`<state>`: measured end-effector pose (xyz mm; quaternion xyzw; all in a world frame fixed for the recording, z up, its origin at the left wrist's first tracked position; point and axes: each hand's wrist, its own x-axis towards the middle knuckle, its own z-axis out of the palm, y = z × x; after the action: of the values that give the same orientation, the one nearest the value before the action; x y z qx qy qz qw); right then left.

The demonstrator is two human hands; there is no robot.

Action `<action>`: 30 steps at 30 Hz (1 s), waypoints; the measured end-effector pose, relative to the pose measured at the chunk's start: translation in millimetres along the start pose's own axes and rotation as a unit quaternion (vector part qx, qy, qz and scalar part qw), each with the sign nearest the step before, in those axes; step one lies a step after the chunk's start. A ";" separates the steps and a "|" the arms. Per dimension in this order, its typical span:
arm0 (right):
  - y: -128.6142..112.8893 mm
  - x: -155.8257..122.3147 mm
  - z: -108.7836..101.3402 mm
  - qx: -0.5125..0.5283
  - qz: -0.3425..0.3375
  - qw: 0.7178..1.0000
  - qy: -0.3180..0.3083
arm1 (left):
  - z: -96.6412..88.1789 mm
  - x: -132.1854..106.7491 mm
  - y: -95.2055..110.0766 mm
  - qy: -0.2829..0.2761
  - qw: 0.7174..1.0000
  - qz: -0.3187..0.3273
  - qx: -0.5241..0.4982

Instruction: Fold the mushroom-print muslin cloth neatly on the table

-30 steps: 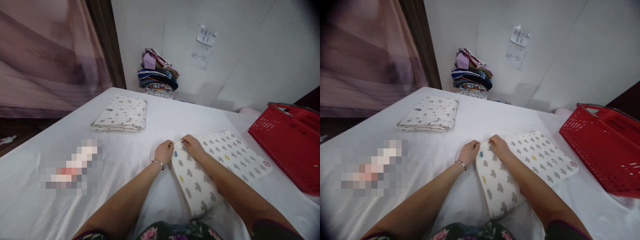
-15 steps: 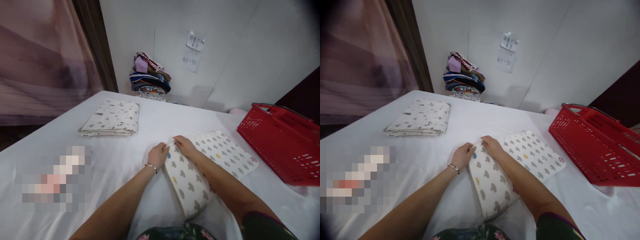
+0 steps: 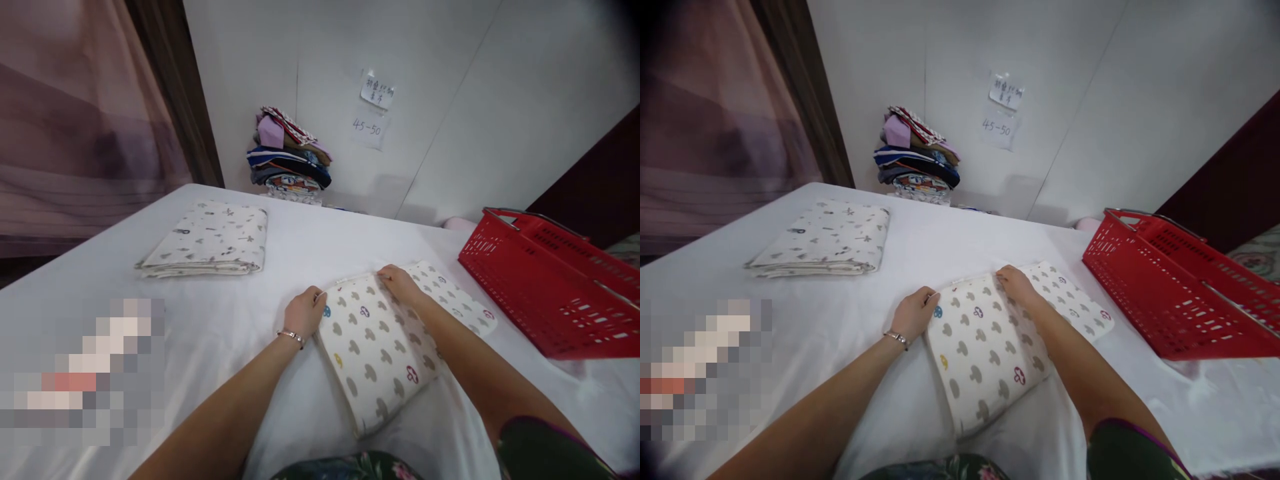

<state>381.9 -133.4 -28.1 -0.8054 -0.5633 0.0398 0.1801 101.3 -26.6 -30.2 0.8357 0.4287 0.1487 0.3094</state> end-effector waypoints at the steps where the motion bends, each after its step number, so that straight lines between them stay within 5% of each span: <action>1: -1.0 -0.5 0.7 -0.009 -0.001 1.000 -0.009 | 0.2 0.2 -0.4 -0.001 1.000 0.000 0.000; 11: -10.6 4.2 0.5 -0.004 0.042 0.998 0.036 | 1.1 0.6 -2.2 -0.003 1.000 0.007 0.001; 30: -11.1 18.6 18.3 0.004 0.074 0.997 0.026 | -0.9 1.9 -1.0 -0.009 1.000 -0.004 0.004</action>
<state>373.8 -108.4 -38.9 -0.8450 -0.4970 0.0343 0.1945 101.3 -24.2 -30.2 0.8365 0.4301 0.1377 0.3104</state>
